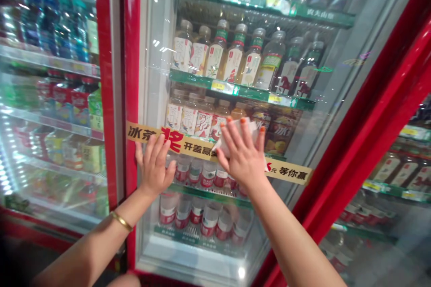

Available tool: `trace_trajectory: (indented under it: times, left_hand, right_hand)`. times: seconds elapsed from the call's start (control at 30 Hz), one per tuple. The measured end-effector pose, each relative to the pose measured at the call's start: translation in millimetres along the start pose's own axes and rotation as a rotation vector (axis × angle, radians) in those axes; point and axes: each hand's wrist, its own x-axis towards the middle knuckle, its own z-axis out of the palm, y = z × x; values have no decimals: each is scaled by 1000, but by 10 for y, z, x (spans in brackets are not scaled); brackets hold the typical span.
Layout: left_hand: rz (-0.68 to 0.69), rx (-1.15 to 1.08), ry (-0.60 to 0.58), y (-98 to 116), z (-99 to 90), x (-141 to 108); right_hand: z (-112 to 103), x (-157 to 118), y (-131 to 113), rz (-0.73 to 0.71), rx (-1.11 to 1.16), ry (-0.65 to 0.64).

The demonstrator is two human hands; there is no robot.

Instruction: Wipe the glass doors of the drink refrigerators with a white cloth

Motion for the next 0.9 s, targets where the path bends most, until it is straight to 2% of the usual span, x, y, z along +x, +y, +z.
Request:
trace_trajectory:
  times: [0.07,0.13,0.2,0.27,0.33,0.37,0.43,0.5,0.53,0.6,0.67,0.77,0.83,0.9]
  left_hand:
    - [-10,16,-14,2,3,5]
    - [-11,3,-23,-6,1,2]
    - [-9,-20,-32,-20,-2,-4]
    - [-13,-32,-41,-35,-3,-12]
    - [-20,-31,-53,-45,-4,-23]
    - [-24,-31,-62,-48,-3,-30]
    - [-33,-29,-79,-50,-2,-43]
    - [-45,-27,-86,-52,0,-55]
    - [-55,-31,-87,-54,1,-59]
    - [-68,-56,-69,-59,1,-61]
    - [-73,-85,-66,-63,-5,-56]
    - [-78,-81,-90,-61,-22,-44]
    - [-85,-59,-100,-59,-30,-42]
    - [-83,-45,-99,-61,-26,-47]
  right_hand:
    - [-2,48,71,218,-53,60]
    - [63,-26,-84,284,-83,79]
    - [150,-296,-344,147,-79,17]
    - [204,-739,-527,-46,-54,-68]
    - [194,-1235,-497,-78,-39,-90]
    - [170,-1450,-395,-1,-41,-75]
    - [120,-1723,-103,272,-68,-7]
    - [116,-1747,115,529,-106,64]
    - [140,-1687,130,605,-119,86]
    - [230,-1522,-72,624,-123,75]
    - [343,-1442,-496,531,-82,2]
    - [451,-1694,-1071,308,-31,-55]
    - [443,-2034,-1142,292,-20,-50]
    - [382,-2299,-933,411,-24,-19]
